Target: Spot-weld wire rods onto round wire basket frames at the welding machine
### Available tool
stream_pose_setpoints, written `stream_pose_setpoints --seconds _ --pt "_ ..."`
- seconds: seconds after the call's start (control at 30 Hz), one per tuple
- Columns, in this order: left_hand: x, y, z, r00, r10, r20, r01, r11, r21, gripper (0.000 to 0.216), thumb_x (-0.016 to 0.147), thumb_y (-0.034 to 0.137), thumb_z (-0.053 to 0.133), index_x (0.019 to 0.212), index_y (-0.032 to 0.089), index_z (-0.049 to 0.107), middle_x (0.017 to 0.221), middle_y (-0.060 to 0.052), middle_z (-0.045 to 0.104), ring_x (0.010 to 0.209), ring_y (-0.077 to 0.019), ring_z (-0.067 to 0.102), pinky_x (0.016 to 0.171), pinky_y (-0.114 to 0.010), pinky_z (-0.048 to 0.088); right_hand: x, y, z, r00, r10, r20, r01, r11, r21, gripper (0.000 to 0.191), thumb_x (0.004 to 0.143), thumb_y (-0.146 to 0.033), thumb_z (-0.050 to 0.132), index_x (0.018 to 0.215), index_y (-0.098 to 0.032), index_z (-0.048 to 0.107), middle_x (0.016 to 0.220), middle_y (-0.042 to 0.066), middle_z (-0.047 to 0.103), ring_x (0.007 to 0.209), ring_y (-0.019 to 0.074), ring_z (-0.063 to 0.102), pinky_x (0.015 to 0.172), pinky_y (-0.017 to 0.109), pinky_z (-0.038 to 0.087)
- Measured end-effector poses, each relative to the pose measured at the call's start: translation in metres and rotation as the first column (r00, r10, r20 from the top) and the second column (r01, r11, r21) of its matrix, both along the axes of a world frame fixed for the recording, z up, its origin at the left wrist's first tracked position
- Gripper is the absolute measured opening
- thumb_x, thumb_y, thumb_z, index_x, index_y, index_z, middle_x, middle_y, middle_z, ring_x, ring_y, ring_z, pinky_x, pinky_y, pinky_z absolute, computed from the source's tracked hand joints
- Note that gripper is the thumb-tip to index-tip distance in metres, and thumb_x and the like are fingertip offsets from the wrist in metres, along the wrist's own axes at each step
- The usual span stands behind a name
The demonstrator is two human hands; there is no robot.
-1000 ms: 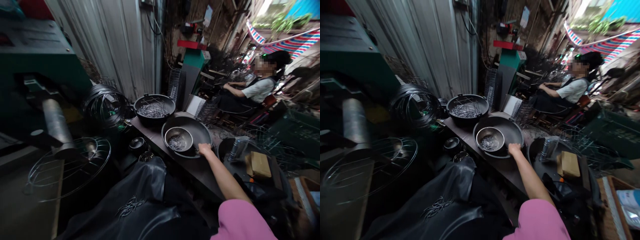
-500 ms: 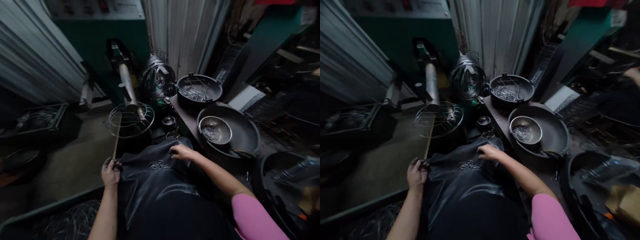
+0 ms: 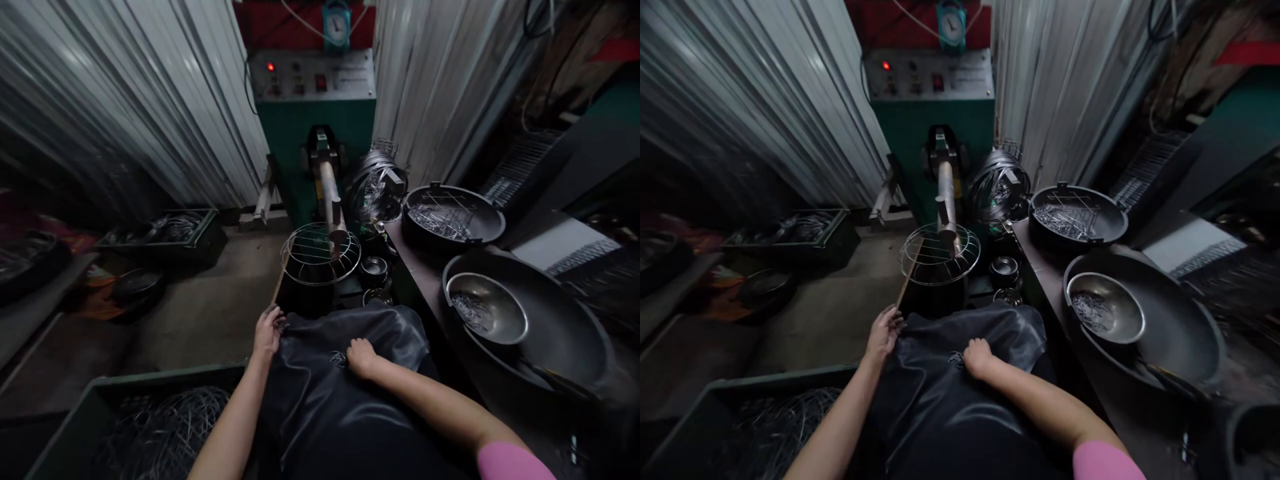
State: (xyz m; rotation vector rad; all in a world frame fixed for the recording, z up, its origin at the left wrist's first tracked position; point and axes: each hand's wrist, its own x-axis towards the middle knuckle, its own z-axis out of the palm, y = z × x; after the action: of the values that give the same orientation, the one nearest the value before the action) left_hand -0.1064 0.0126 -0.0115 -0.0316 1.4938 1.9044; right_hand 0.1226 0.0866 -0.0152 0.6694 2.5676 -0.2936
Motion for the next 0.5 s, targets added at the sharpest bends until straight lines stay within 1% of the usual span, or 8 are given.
stream_pose_setpoints --seconds 0.07,0.17,0.23,0.3,0.37,0.4,0.5 --pt "-0.013 0.021 0.018 1.000 -0.013 -0.018 0.013 1.000 -0.010 0.040 0.054 0.033 0.070 0.088 0.019 0.054 0.072 0.001 0.054 0.057 -0.0098 0.052 0.051 -0.023 0.044 -0.004 -0.001 -0.002 1.000 -0.013 0.012 0.013 1.000 0.012 0.029 0.074 -0.014 0.059 0.101 -0.003 0.065 0.105 0.024 0.061 0.098 0.0307 0.059 0.082 0.039 0.045" --pt "-0.033 0.058 0.050 0.996 -0.044 -0.078 0.043 0.999 -0.018 0.038 0.058 0.039 0.067 0.088 0.020 0.054 0.080 -0.001 0.053 0.066 -0.0116 0.053 0.057 -0.028 0.047 -0.011 -0.002 -0.002 1.000 -0.004 0.021 0.004 1.000 -0.002 0.026 0.073 -0.010 0.059 0.097 -0.006 0.067 0.101 0.022 0.064 0.096 0.0295 0.060 0.081 0.038 0.046" --pt "-0.044 0.081 0.070 0.990 -0.097 -0.103 0.091 0.994 -0.058 0.038 0.060 0.042 0.066 0.089 0.021 0.055 0.087 -0.003 0.053 0.074 -0.0148 0.054 0.062 -0.033 0.049 -0.012 -0.001 0.000 1.000 0.011 0.015 -0.011 1.000 -0.027 0.022 0.073 -0.010 0.058 0.093 -0.009 0.069 0.099 0.019 0.066 0.094 0.0273 0.061 0.082 0.035 0.046" --pt "-0.051 0.098 0.087 0.982 -0.152 -0.113 0.139 0.983 -0.119 0.038 0.059 0.044 0.066 0.090 0.023 0.057 0.093 -0.005 0.054 0.080 -0.0183 0.053 0.065 -0.037 0.049 -0.006 0.003 0.004 1.000 0.013 0.002 -0.012 0.998 -0.062 0.021 0.074 -0.013 0.059 0.092 -0.011 0.070 0.097 0.016 0.067 0.091 0.0249 0.063 0.079 0.031 0.046" --pt "-0.056 0.110 0.098 0.973 -0.202 -0.109 0.181 0.968 -0.176 0.040 0.057 0.042 0.069 0.090 0.023 0.058 0.092 -0.006 0.055 0.081 -0.0198 0.054 0.065 -0.037 0.048 0.006 0.012 0.010 1.000 -0.009 -0.017 0.007 0.995 -0.098 0.022 0.076 -0.019 0.059 0.094 -0.013 0.069 0.097 0.013 0.068 0.089 0.0225 0.063 0.074 0.027 0.046" --pt "-0.057 0.113 0.101 0.968 -0.230 -0.097 0.208 0.959 -0.193 0.039 0.055 0.040 0.070 0.088 0.022 0.058 0.087 -0.005 0.055 0.078 -0.0193 0.054 0.063 -0.035 0.048 0.014 0.018 0.014 0.999 -0.030 -0.035 0.026 0.992 -0.121 0.022 0.077 -0.022 0.059 0.095 -0.015 0.069 0.097 0.011 0.068 0.088 0.0216 0.063 0.073 0.026 0.046" --pt "-0.061 0.116 0.105 0.954 -0.299 -0.038 0.287 0.939 -0.190 0.029 0.055 0.033 0.069 0.076 0.018 0.056 0.069 -0.002 0.053 0.061 -0.0146 0.053 0.052 -0.025 0.043 0.036 0.036 0.026 0.993 -0.079 -0.083 0.065 0.985 -0.160 0.022 0.079 -0.027 0.057 0.094 -0.017 0.069 0.094 0.008 0.069 0.090 0.0212 0.061 0.075 0.026 0.043"
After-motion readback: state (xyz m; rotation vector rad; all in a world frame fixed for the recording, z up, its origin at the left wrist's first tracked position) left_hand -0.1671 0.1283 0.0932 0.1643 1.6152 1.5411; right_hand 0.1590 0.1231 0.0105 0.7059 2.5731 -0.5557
